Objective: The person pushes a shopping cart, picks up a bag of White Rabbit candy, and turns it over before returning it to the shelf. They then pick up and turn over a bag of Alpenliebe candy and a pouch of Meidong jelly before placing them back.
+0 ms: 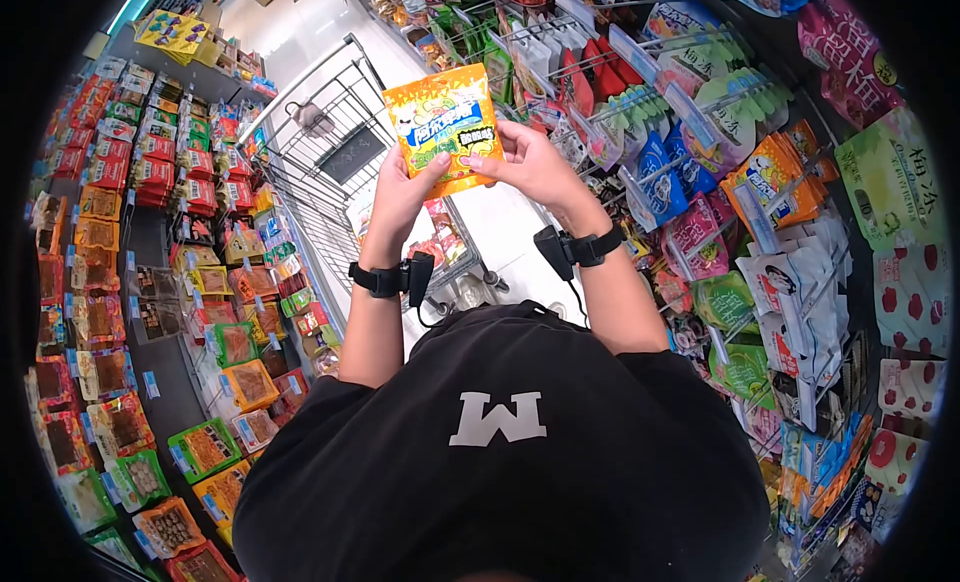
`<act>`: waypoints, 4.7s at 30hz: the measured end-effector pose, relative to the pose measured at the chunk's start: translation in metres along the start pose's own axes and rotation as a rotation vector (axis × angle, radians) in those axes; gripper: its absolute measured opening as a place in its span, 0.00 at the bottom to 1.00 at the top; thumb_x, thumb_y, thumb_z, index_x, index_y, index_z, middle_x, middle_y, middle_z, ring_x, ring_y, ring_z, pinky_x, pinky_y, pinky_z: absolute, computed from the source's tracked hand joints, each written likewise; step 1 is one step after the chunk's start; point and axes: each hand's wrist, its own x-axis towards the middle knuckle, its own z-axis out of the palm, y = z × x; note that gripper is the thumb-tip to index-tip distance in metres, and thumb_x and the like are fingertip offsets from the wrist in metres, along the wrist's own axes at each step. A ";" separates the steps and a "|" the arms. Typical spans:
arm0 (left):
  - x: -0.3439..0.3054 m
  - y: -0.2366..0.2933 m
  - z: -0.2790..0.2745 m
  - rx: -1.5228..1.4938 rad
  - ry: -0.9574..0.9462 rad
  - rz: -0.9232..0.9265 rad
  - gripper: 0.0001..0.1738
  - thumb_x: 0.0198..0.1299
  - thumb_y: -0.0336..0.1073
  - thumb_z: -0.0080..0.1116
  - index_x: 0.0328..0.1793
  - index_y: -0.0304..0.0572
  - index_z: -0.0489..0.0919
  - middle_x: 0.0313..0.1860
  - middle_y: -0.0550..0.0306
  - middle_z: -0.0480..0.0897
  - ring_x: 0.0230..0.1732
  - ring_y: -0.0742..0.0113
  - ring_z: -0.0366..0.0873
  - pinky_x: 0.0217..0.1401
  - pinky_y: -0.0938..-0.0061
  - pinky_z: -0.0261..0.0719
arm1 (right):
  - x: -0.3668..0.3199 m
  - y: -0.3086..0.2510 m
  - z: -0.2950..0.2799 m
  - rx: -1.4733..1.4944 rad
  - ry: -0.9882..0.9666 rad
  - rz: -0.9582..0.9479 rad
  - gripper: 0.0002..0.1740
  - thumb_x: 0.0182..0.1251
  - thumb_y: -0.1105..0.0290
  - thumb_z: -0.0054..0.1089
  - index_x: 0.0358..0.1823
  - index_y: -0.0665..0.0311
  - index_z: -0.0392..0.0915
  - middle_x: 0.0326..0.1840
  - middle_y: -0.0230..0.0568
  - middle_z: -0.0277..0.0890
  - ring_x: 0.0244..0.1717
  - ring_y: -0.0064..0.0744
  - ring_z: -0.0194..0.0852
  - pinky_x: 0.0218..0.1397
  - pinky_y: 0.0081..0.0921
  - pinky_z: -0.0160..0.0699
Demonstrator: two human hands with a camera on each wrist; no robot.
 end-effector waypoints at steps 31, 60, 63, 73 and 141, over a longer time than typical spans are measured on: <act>-0.015 0.014 0.027 0.776 -0.194 0.371 0.38 0.51 0.31 0.67 0.71 0.46 0.67 0.53 0.51 0.69 0.55 0.63 0.69 0.57 0.72 0.71 | 0.010 0.007 0.021 -0.015 0.159 -0.131 0.27 0.71 0.53 0.53 0.59 0.68 0.67 0.52 0.40 0.73 0.55 0.25 0.71 0.59 0.27 0.69; 0.036 -0.029 0.026 0.045 -0.297 -0.020 0.11 0.69 0.37 0.51 0.45 0.34 0.76 0.36 0.64 0.79 0.37 0.82 0.73 0.42 0.84 0.71 | -0.054 0.016 0.023 -0.117 0.725 -0.216 0.20 0.65 0.66 0.63 0.54 0.69 0.73 0.48 0.34 0.78 0.47 0.19 0.75 0.52 0.21 0.75; 0.043 -0.050 0.026 0.031 -0.439 -0.099 0.12 0.69 0.37 0.52 0.42 0.33 0.78 0.34 0.65 0.79 0.35 0.83 0.72 0.39 0.85 0.70 | -0.072 0.029 0.036 -0.066 0.876 -0.209 0.19 0.66 0.66 0.61 0.54 0.69 0.73 0.48 0.34 0.78 0.47 0.18 0.75 0.51 0.21 0.75; -0.008 -0.052 0.086 -0.035 -0.859 -0.313 0.14 0.69 0.40 0.51 0.35 0.38 0.78 0.24 0.73 0.73 0.24 0.87 0.63 0.26 0.87 0.60 | -0.171 0.042 0.087 0.142 1.265 -0.396 0.23 0.76 0.57 0.44 0.59 0.71 0.70 0.54 0.35 0.76 0.53 0.18 0.72 0.57 0.19 0.69; -0.260 -0.116 0.237 0.074 -2.463 -0.671 0.23 0.54 0.31 0.69 0.54 0.30 0.74 0.44 0.52 0.83 0.38 0.71 0.82 0.28 0.80 0.83 | -0.325 0.136 0.270 0.314 2.662 -1.197 0.24 0.76 0.57 0.42 0.55 0.74 0.72 0.50 0.43 0.78 0.48 0.24 0.77 0.53 0.21 0.74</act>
